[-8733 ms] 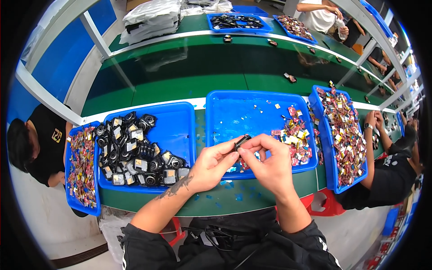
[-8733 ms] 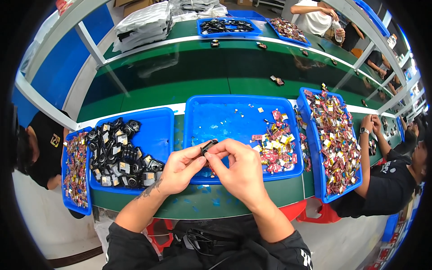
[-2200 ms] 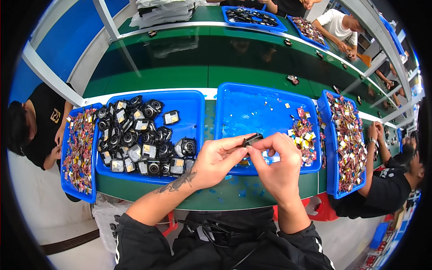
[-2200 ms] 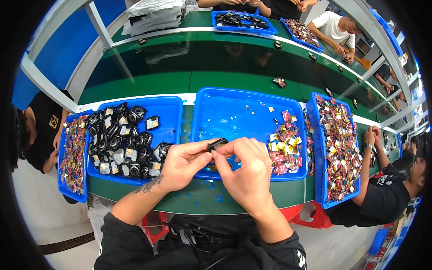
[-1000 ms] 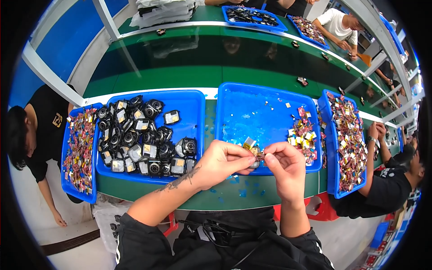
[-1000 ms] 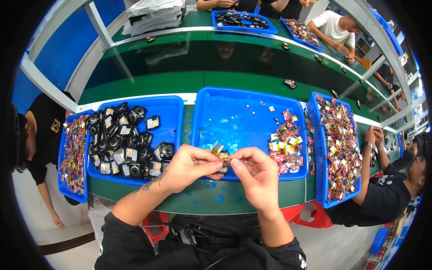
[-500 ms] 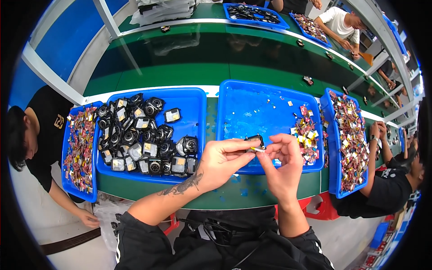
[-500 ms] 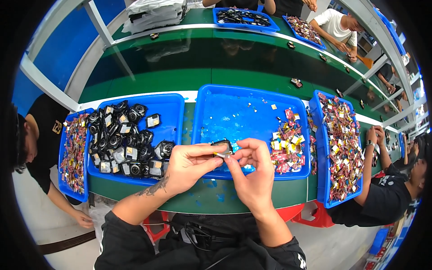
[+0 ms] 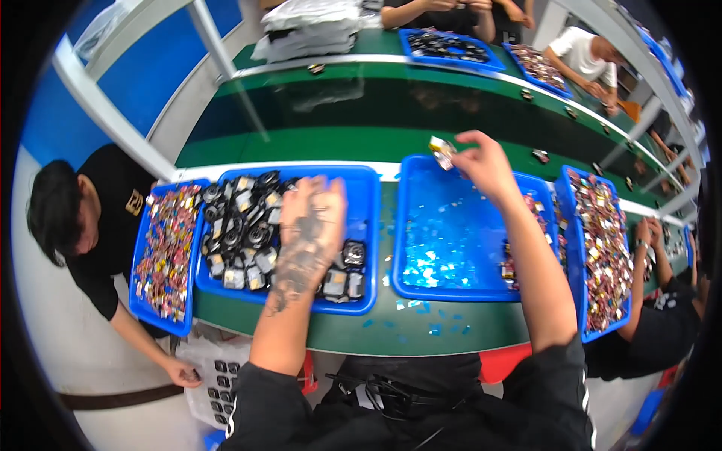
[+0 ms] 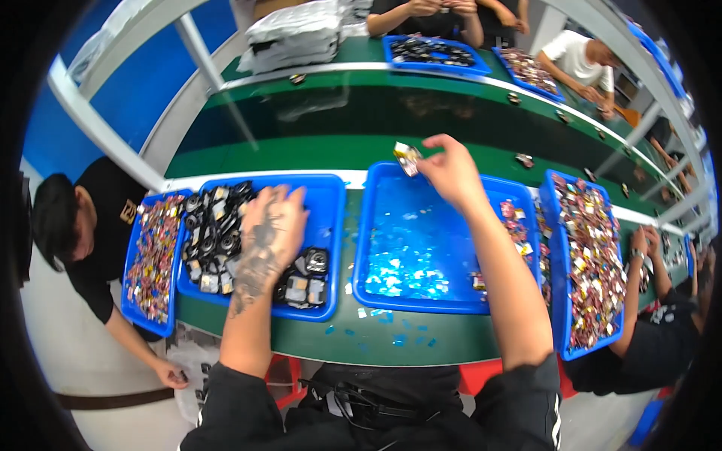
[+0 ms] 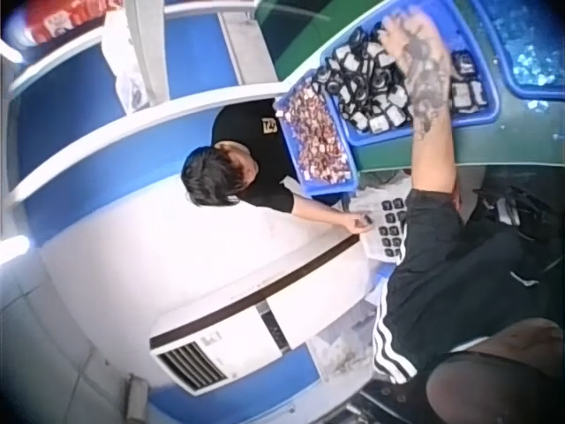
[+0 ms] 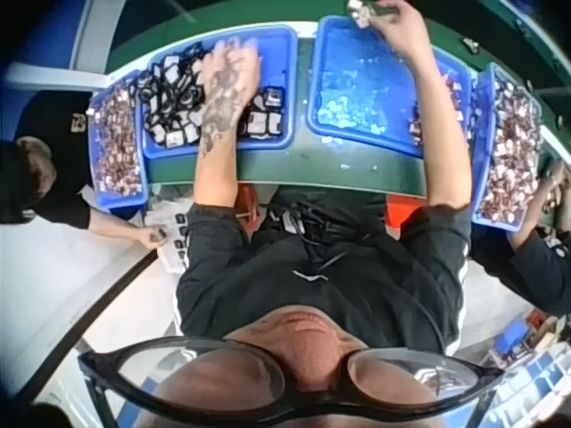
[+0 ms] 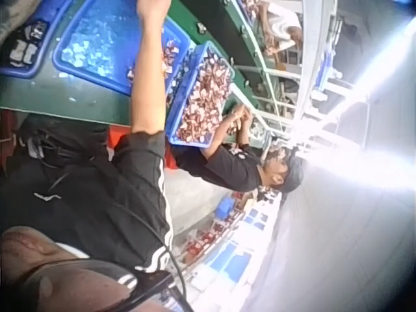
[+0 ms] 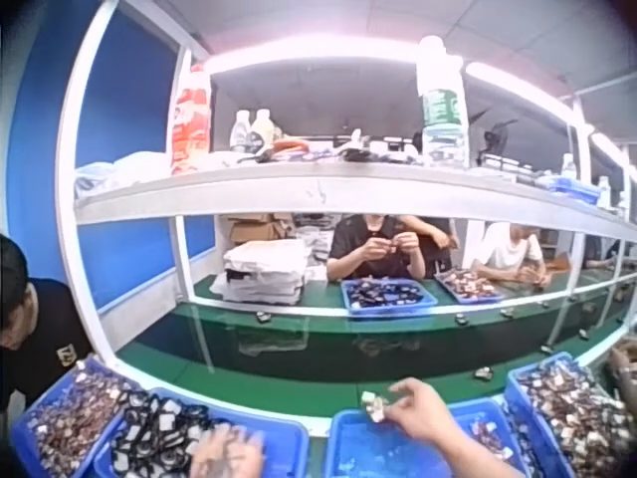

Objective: Assembling small electronic components by attaching colorful parts into black rectangular housings.

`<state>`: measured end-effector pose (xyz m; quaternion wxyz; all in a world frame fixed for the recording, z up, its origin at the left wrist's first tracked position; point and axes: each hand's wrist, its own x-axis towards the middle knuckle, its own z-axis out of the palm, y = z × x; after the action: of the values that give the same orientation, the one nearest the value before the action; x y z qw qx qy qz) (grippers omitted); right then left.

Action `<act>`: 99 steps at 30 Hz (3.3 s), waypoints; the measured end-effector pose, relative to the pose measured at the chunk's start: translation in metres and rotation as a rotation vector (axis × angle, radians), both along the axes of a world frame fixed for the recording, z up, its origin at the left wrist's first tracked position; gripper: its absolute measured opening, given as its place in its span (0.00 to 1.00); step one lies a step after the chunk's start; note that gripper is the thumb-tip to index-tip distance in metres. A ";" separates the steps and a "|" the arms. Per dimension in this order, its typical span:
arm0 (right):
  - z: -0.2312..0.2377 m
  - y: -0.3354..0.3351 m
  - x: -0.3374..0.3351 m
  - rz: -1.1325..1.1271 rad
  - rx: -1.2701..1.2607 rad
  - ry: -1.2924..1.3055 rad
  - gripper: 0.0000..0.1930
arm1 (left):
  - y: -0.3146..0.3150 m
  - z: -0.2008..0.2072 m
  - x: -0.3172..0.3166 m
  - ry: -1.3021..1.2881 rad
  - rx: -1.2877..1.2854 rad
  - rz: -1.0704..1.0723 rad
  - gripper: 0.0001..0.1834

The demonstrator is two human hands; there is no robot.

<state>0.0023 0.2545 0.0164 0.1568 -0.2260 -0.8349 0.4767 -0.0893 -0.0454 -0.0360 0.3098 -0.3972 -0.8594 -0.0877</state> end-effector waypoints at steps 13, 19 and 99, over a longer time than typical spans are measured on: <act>-0.040 0.122 -0.012 -0.311 0.279 -0.126 0.12 | 0.038 0.064 0.033 -1.485 0.739 -0.441 0.04; 0.038 0.074 0.071 0.017 0.630 -0.336 0.05 | 0.043 0.053 0.061 -2.046 0.945 -0.595 0.12; 0.013 -0.119 0.111 0.002 0.089 0.249 0.05 | 0.052 0.032 0.100 -1.749 0.678 -0.844 0.26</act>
<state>0.1135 0.1353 0.0290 0.2686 -0.1569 -0.8296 0.4636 0.0107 0.0064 -0.0040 -0.3845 -0.3557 -0.5047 -0.6862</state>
